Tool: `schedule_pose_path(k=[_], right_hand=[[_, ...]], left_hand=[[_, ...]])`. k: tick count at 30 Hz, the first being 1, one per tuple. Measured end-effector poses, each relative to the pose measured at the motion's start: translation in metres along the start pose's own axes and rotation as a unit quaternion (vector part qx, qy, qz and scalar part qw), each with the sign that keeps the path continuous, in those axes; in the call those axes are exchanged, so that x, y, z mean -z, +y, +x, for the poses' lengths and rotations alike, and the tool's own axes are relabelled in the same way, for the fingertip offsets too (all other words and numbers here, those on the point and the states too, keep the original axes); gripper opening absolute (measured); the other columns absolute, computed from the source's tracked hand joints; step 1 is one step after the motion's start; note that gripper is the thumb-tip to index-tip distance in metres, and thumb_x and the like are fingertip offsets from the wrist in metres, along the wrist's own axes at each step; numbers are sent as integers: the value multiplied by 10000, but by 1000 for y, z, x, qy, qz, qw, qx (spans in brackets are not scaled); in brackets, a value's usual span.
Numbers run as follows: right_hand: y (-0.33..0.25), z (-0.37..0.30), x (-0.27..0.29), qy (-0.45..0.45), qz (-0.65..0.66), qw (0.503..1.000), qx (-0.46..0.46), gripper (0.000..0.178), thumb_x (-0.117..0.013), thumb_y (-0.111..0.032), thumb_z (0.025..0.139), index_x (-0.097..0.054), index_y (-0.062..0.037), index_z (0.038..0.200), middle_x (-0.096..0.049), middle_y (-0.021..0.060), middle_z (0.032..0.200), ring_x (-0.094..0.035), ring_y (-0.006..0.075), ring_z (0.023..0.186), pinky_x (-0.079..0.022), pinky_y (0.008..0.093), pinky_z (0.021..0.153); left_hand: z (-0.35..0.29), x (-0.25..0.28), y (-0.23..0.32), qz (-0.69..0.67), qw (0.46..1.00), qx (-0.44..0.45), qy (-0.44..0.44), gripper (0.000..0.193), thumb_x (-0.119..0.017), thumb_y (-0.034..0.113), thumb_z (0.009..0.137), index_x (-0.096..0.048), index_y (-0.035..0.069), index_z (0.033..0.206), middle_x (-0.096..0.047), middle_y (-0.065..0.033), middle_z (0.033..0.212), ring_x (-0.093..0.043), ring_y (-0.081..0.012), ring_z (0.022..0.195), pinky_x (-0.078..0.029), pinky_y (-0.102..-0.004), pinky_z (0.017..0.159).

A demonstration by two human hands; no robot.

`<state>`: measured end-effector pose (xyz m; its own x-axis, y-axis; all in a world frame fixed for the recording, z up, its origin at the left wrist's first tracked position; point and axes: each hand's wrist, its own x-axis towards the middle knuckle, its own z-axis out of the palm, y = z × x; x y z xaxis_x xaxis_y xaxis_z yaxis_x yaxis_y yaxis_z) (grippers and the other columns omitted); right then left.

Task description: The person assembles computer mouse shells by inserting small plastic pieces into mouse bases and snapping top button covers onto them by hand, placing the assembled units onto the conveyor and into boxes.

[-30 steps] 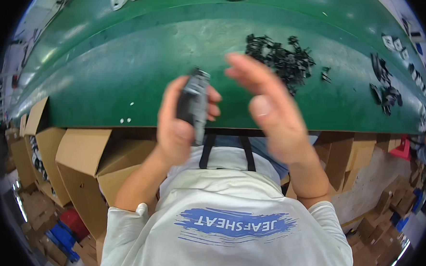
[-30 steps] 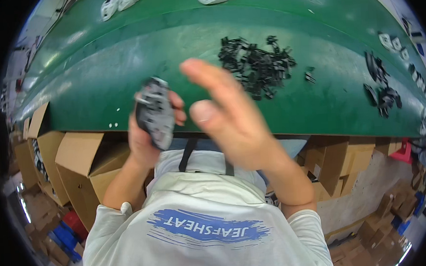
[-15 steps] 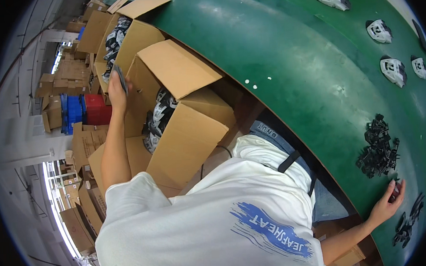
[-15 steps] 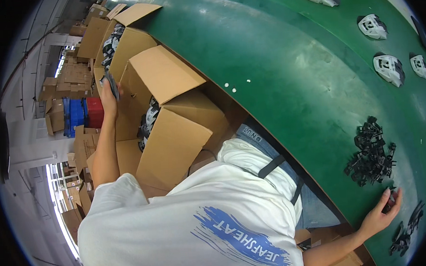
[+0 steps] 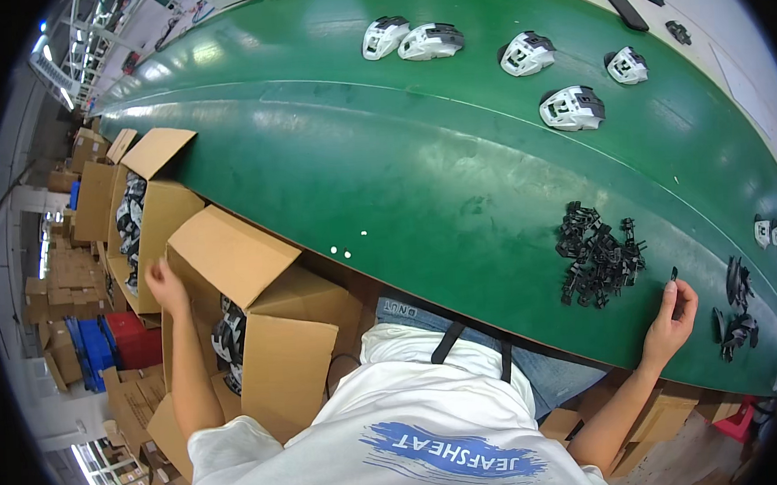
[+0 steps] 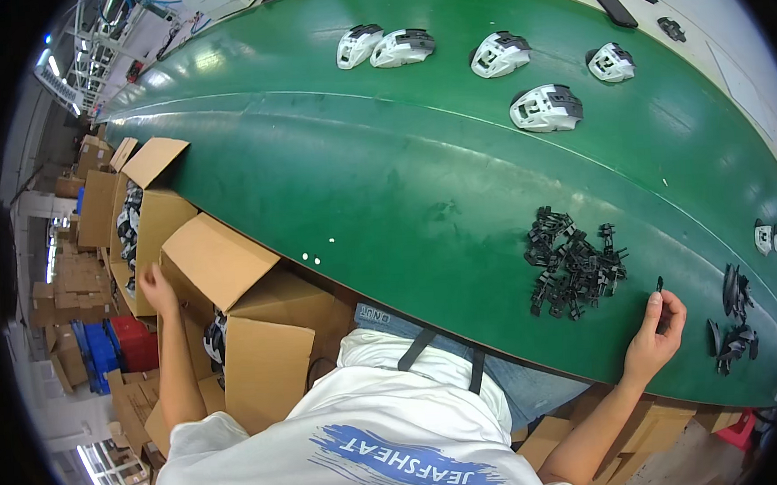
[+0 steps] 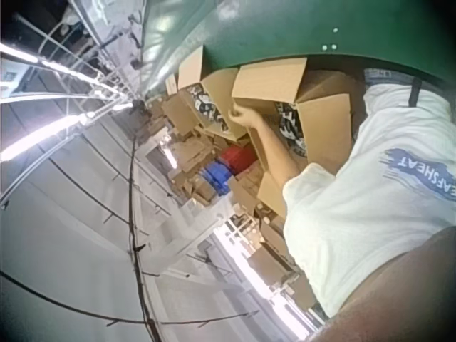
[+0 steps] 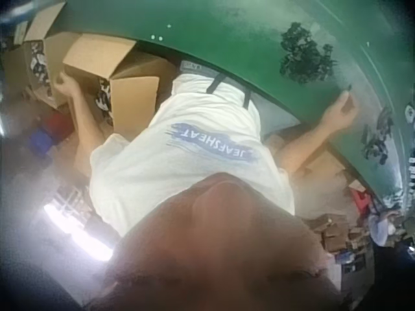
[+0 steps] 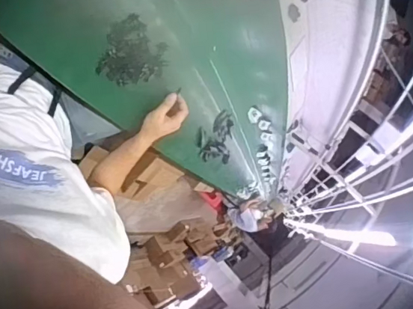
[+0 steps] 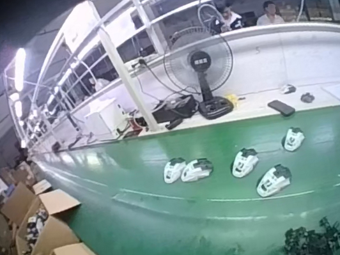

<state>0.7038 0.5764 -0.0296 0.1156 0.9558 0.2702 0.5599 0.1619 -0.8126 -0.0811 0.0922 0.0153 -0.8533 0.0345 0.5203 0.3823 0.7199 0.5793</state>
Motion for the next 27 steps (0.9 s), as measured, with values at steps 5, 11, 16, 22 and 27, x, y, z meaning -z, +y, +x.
schedule_pose_path(k=[5, 11, 16, 22, 27], right_hand=[[-10, 9, -17, 34, -120, 990, 70, 178, -713, -154, 996, -702, 2, 1082, -678, 56, 1018, -617, 171, 876, -490, 299, 799], [-18, 8, -5, 43, -108, 992, 51, 214, -717, -133, 975, -708, -23, 1158, -678, 76, 1150, -623, 200, 979, -491, 322, 860], [-23, 11, -4, 100, -127, 984, 69, 213, -687, -91, 979, -705, -32, 1184, -650, 133, 1295, -615, 269, 1198, -481, 362, 978], [-117, 82, -52, -89, -61, 967, 232, 182, -710, -61, 934, -741, -22, 1109, -721, 167, 1146, -681, 309, 1099, -511, 401, 1003], [-151, 163, -176, -322, -140, 871, 344, 872, -787, -470, 897, -389, -193, 1622, -269, 203, 1700, -268, 444, 1555, -271, 543, 1261]], left_hand=[[9, -157, 223, -154, 951, -230, -135, 425, -684, 222, 1030, -579, 32, 1394, -670, -97, 1165, -637, -186, 1053, -497, -325, 981], [-73, -315, 417, -199, 855, -338, -340, 799, -792, 459, 909, -452, 155, 1565, -519, -205, 1481, -516, -333, 1359, -431, -483, 1127], [-94, -381, 480, 2, 772, -526, -356, 1052, -768, 769, 747, -434, 236, 1590, -348, -205, 1648, -281, -446, 1540, -309, -597, 1217], [-97, -405, 469, -47, 766, -577, -280, 773, -727, 636, 850, -635, 63, 1359, -587, -118, 1466, -461, -340, 1415, -402, -496, 1090], [-99, -416, 458, -114, 816, -492, -280, 721, -761, 606, 843, -659, 75, 1319, -604, -121, 1429, -498, -343, 1379, -401, -487, 1095]])
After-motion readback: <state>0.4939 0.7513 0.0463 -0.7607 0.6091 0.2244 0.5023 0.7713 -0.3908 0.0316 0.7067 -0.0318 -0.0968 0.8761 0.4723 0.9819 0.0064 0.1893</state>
